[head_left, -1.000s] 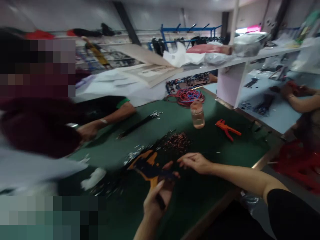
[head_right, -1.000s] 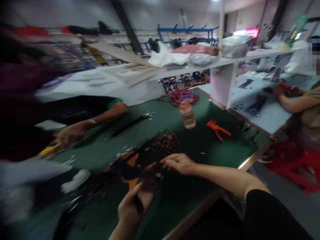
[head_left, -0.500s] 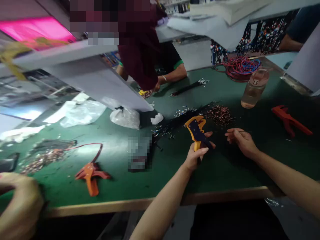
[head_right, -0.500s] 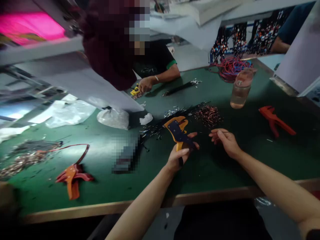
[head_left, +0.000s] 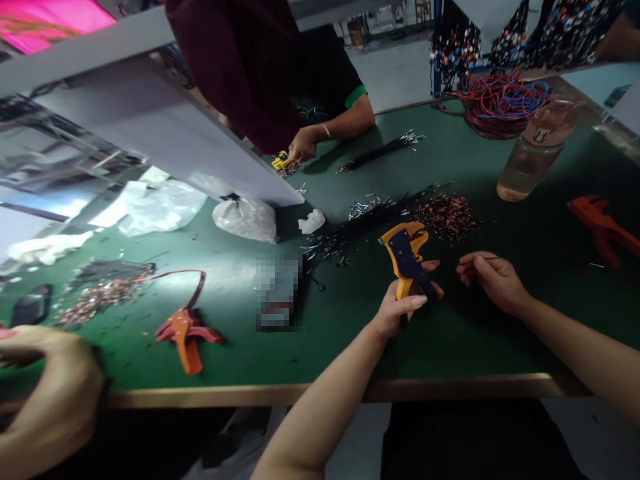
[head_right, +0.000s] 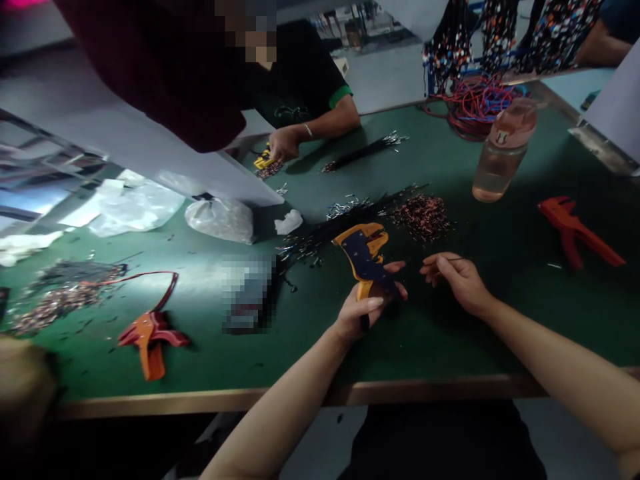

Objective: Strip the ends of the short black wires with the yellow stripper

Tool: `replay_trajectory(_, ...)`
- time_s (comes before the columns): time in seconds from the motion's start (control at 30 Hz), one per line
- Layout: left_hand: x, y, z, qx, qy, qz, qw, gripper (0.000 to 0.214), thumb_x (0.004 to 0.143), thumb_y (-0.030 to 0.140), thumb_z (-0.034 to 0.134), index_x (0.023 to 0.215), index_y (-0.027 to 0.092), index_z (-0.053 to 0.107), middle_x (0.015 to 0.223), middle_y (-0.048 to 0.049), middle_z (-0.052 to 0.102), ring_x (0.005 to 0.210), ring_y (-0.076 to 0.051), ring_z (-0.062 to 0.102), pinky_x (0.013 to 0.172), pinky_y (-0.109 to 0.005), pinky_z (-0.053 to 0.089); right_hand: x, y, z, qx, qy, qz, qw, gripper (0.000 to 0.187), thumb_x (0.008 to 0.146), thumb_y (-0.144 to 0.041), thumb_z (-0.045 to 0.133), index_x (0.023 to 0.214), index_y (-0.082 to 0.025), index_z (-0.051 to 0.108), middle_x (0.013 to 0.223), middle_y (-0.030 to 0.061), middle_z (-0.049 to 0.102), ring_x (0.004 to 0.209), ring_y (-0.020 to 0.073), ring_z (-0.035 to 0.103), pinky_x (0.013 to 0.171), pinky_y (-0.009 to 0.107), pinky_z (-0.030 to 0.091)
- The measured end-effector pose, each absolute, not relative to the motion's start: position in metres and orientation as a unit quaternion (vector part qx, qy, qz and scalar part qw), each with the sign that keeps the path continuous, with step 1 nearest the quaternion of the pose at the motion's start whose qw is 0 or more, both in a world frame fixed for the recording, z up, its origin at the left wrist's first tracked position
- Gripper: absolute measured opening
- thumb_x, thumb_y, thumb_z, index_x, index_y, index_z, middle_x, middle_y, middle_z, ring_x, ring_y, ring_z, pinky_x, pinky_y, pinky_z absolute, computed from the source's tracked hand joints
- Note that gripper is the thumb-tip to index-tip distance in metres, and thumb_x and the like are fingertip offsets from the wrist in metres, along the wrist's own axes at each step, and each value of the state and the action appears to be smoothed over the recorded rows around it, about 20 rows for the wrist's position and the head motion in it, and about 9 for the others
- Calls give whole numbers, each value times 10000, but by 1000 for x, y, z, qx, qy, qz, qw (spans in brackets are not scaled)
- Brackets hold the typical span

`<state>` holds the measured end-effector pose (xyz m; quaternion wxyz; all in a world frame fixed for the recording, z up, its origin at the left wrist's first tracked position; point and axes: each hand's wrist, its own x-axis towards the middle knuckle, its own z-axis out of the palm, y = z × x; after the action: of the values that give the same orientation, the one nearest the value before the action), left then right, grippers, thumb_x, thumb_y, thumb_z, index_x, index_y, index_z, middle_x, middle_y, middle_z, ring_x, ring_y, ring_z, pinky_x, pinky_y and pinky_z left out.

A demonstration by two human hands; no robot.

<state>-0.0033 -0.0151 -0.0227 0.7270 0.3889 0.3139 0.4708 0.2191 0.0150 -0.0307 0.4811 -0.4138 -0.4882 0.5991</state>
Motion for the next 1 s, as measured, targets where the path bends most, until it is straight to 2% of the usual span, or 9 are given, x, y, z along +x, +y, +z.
replay_trajectory(0.1, -4, -15, -26, 391, 304, 464, 735, 586, 647, 331, 768, 1196, 142, 685, 1065, -133, 750, 870, -267, 688, 876, -420, 492, 217, 13, -31, -425, -519, 574, 470, 461, 843, -646, 680, 889, -196, 767, 860, 85, 749, 640, 150, 644, 568, 291, 543)
replay_trajectory(0.23, -7, -14, -26, 394, 310, 460, 733, 600, 648, 342, 772, 1211, 155, 681, 984, -115, 753, 857, -258, 675, 863, -411, 482, 217, 16, -29, -449, -500, 534, 513, 427, 815, -625, 724, 797, -199, 750, 737, 42, 693, 565, 124, 581, 528, 278, 493)
replay_trajectory(0.33, -9, -11, -23, 411, 317, 439, 733, 609, 650, 372, 780, 1212, 156, 688, 926, -103, 743, 841, -247, 659, 838, -393, 469, 220, 22, -25, -426, -423, 570, 561, 393, 754, -604, 792, 769, -219, 716, 636, -10, 621, 531, 110, 527, 510, 269, 456)
replay_trajectory(0.53, -13, -12, -19, 452, 323, 351, 754, 607, 657, 410, 816, 1194, 150, 708, 933, -106, 741, 830, -222, 641, 792, -347, 456, 227, 26, -12, -375, -371, 625, 575, 383, 712, -572, 842, 734, -228, 676, 573, -46, 538, 525, 104, 479, 520, 273, 431)
replay_trajectory(0.7, -10, -17, -15, 453, 311, 332, 767, 608, 637, 403, 859, 1185, 179, 721, 1082, -117, 729, 843, -201, 648, 810, -341, 474, 227, 25, -13, -378, -390, 607, 580, 406, 685, -584, 855, 726, -218, 685, 560, -42, 553, 521, 103, 491, 525, 274, 403)
replay_trajectory(1.0, -8, -20, -7, 439, 325, 336, 767, 610, 623, 405, 881, 1155, 149, 726, 952, -94, 719, 817, -197, 633, 801, -337, 482, 222, 23, -14, -404, -371, 614, 568, 433, 685, -601, 841, 739, -205, 674, 579, -42, 562, 516, 92, 480, 516, 269, 397)
